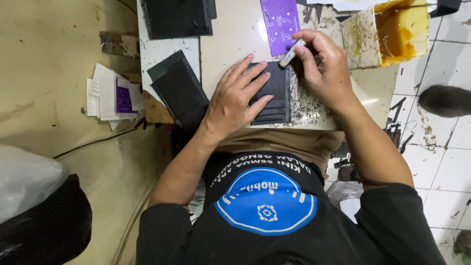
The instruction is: Applying glue to small leather components and assembling them together on a workbench.
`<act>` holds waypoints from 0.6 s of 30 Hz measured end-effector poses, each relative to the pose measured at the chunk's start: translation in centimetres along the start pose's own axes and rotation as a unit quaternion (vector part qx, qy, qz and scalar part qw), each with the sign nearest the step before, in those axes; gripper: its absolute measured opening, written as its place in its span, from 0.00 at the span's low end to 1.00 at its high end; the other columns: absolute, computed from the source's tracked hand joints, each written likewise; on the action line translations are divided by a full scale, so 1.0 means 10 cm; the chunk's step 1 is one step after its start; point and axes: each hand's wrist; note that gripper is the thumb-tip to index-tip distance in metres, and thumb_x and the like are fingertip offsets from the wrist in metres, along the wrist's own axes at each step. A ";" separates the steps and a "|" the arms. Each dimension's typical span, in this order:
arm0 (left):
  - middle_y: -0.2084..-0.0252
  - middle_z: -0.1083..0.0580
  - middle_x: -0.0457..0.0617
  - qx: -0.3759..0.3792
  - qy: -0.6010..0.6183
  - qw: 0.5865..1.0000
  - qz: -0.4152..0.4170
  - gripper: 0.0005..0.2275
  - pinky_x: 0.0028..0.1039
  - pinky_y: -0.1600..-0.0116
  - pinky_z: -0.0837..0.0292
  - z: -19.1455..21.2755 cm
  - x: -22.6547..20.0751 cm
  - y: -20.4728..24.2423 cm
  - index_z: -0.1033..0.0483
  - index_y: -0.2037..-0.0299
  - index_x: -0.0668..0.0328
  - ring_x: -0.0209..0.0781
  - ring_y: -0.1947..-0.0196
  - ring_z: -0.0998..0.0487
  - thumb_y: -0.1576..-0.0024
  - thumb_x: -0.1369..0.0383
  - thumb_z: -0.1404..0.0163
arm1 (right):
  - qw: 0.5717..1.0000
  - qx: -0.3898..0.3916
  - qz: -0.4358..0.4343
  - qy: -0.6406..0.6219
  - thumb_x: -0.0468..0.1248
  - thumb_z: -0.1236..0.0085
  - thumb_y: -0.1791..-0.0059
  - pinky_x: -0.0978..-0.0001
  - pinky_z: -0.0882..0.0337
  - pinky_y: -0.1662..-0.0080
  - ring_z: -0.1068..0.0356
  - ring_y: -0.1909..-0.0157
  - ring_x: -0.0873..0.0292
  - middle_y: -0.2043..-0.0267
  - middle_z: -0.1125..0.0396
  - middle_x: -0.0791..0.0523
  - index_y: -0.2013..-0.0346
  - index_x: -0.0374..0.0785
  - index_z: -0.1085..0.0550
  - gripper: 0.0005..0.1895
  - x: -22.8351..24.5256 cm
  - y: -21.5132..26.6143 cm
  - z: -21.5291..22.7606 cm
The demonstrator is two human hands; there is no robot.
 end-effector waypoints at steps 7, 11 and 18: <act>0.37 0.27 0.59 0.001 0.006 1.000 0.007 0.18 0.49 0.30 0.34 -0.01 0.02 0.02 0.21 0.44 0.67 0.59 0.32 0.33 0.40 0.65 0.37 | 0.997 0.054 -0.014 0.057 0.24 0.53 0.41 0.68 0.29 0.58 0.32 0.58 0.53 0.54 0.30 0.44 0.46 0.25 0.28 0.10 -0.02 0.32 -0.02; 0.38 0.27 0.59 0.002 0.001 1.000 -0.003 0.17 0.49 0.31 0.33 -0.01 0.02 0.01 0.21 0.44 0.67 0.59 0.32 0.34 0.39 0.65 0.37 | 0.996 0.039 0.042 0.063 0.25 0.50 0.41 0.56 0.29 0.48 0.29 0.50 0.45 0.50 0.28 0.42 0.45 0.25 0.28 0.10 0.08 0.42 0.00; 0.37 0.28 0.59 0.005 0.002 1.000 -0.003 0.17 0.50 0.30 0.35 -0.03 0.03 0.03 0.22 0.43 0.68 0.59 0.32 0.35 0.38 0.66 0.37 | 0.991 0.068 0.077 0.081 0.22 0.51 0.41 0.59 0.31 0.54 0.32 0.58 0.51 0.58 0.28 0.46 0.44 0.26 0.29 0.11 0.10 0.70 -0.04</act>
Point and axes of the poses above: each hand's wrist, its own y-axis away from the middle knuckle, its own z-axis out of the back of the hand, x = y × z
